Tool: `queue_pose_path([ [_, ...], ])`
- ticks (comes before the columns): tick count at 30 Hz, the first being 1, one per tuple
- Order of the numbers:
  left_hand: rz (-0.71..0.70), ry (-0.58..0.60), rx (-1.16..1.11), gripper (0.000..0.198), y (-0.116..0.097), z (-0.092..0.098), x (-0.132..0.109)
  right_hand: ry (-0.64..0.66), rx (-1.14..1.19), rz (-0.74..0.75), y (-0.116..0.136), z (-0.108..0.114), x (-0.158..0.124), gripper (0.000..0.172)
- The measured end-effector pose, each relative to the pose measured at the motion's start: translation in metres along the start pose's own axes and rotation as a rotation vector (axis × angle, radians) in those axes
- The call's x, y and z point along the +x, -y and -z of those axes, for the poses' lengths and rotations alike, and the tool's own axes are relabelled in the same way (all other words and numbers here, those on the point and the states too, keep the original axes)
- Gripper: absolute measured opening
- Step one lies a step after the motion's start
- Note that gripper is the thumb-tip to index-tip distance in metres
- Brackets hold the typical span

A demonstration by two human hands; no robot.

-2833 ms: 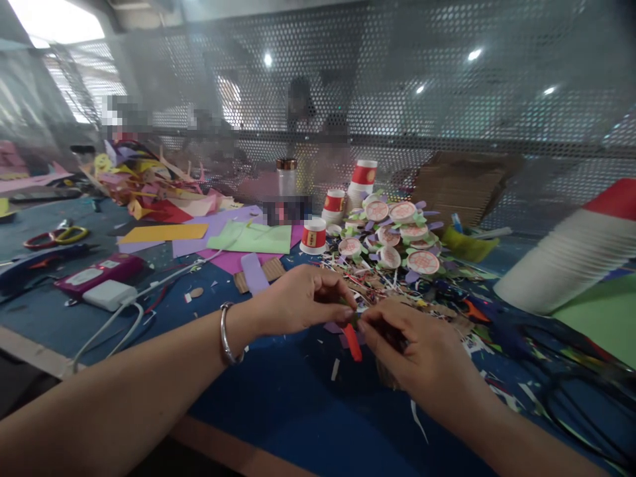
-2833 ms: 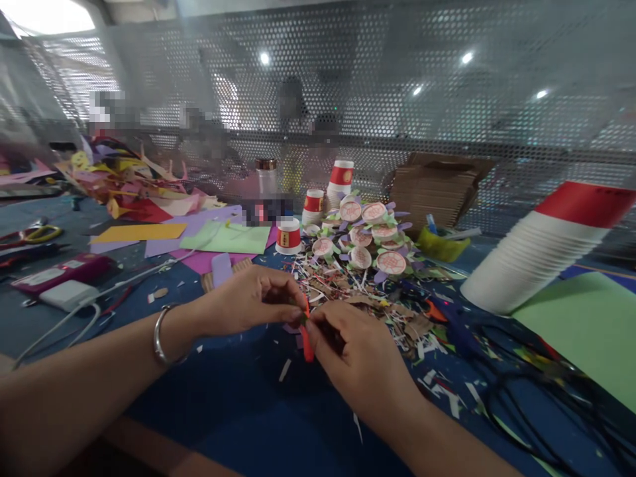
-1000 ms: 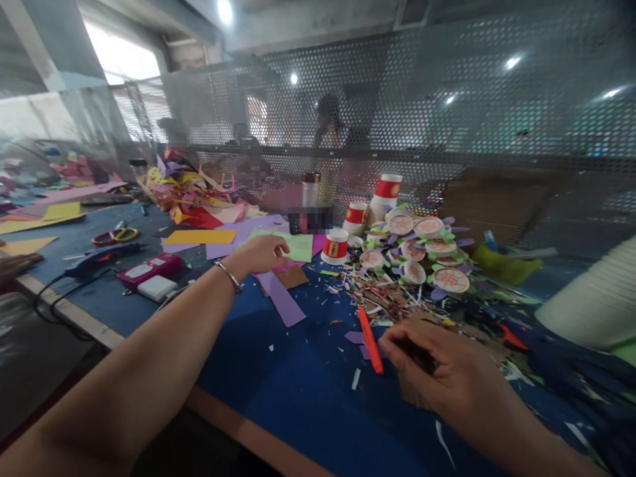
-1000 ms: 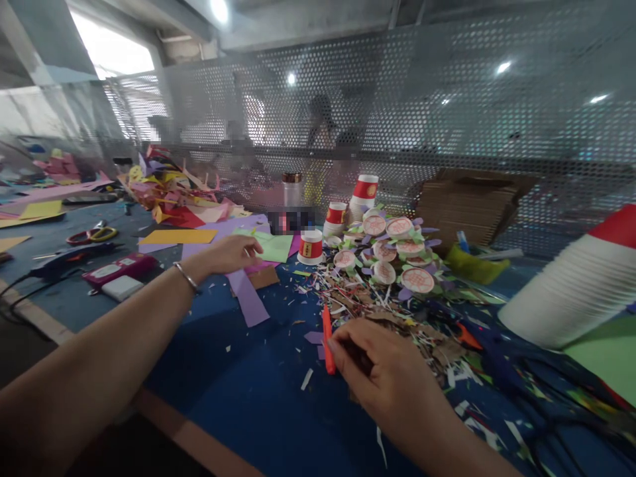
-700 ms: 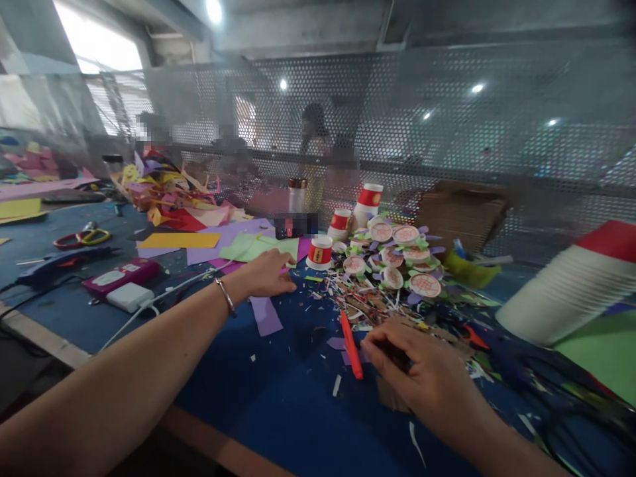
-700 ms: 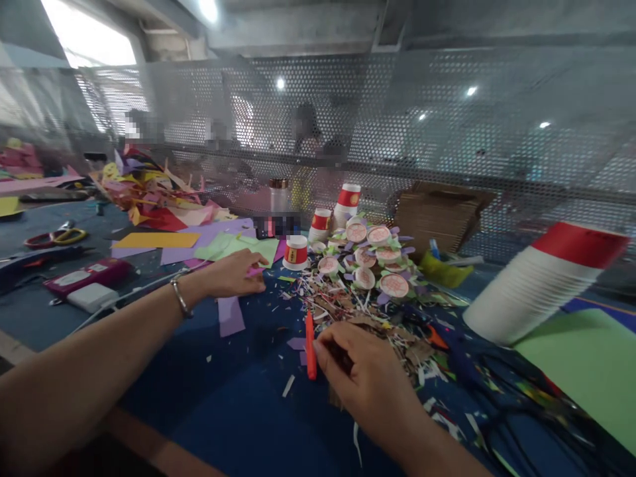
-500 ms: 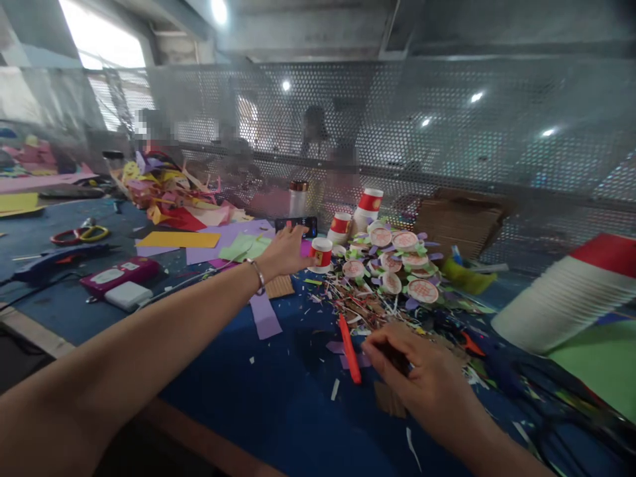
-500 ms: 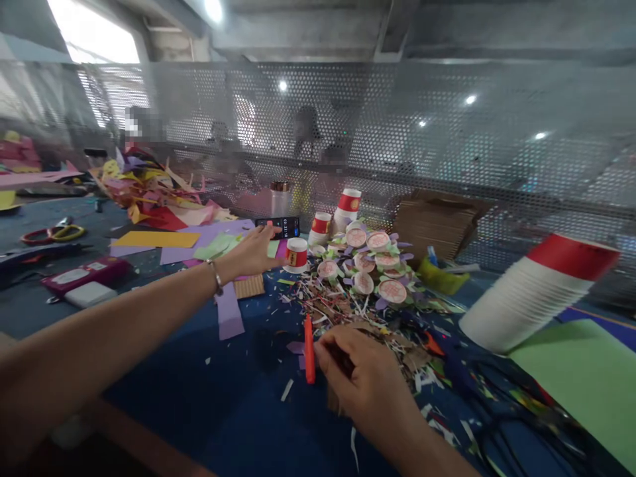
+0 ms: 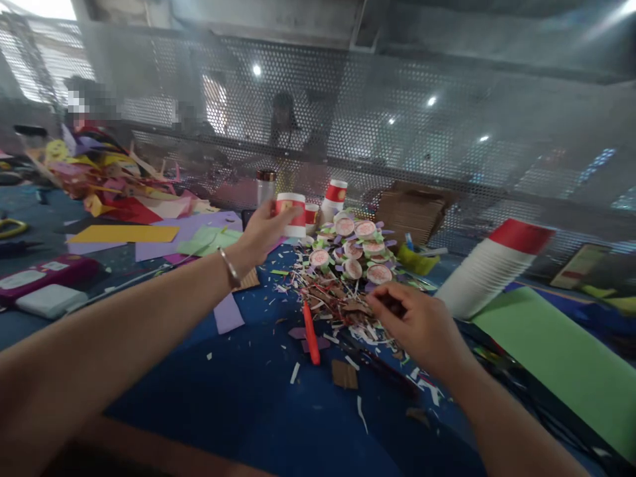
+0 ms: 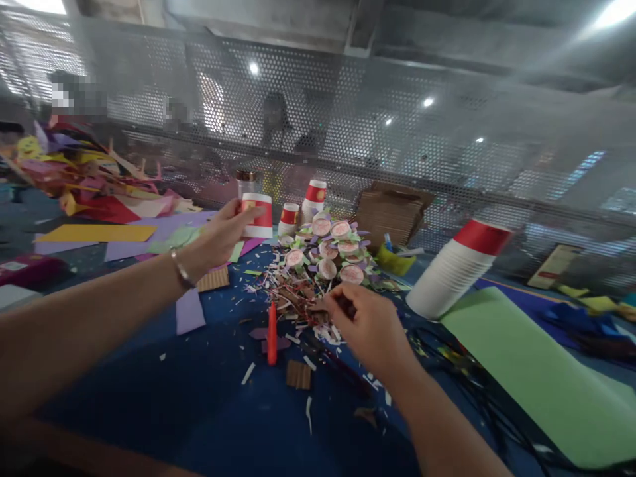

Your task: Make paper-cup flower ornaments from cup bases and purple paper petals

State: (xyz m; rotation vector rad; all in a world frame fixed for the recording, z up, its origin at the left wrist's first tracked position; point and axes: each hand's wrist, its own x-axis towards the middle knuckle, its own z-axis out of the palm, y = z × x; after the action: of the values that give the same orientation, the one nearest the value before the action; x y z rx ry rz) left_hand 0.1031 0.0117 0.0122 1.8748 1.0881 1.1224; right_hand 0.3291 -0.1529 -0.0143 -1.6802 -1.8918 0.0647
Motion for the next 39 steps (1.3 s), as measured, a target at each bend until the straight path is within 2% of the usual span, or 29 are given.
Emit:
queue_pose_path([
  [3,0.024,-0.016,-0.153,0.043,-0.011,-0.001,-0.043,0.038,-0.061,-0.050,-0.017,0.014,0.007,0.021],
  [5,0.046,0.011,-0.399,0.041,-0.009,-0.002,-0.071,0.117,-0.086,-0.064,-0.023,0.019,0.009,0.022],
  [8,0.048,-0.004,-0.556,0.039,0.000,-0.002,-0.095,0.239,-0.122,-0.080,-0.024,0.022,0.007,0.026],
  [11,0.056,-0.004,-0.638,0.036,0.006,0.000,-0.098,0.298,-0.160,-0.098,-0.021,0.022,0.005,0.024],
  [14,0.083,0.044,-0.690,0.035,0.006,0.003,-0.096,0.361,-0.163,-0.083,-0.015,0.020,0.002,0.024],
  [18,0.123,0.111,-0.718,0.033,0.002,0.006,-0.099,0.551,-0.137,-0.036,-0.007,0.011,-0.004,0.018],
  [24,0.292,0.190,-0.855,0.029,0.000,0.010,-0.100,0.625,-0.130,-0.036,0.002,0.003,-0.008,0.018],
  [28,0.378,0.182,-0.900,0.032,0.002,0.012,-0.097,0.586,-0.058,0.010,0.005,0.007,-0.006,0.025],
  [31,0.394,0.190,-0.884,0.042,0.004,0.011,-0.098,0.467,0.075,-0.016,0.005,0.010,-0.005,0.032],
  [35,0.258,0.208,-0.688,0.050,0.005,0.009,-0.101,0.344,0.398,-0.119,0.008,0.009,-0.004,0.030],
  [39,0.114,0.231,-0.349,0.056,0.004,0.009,-0.104,0.332,0.751,-0.231,0.023,0.001,-0.009,0.028],
])
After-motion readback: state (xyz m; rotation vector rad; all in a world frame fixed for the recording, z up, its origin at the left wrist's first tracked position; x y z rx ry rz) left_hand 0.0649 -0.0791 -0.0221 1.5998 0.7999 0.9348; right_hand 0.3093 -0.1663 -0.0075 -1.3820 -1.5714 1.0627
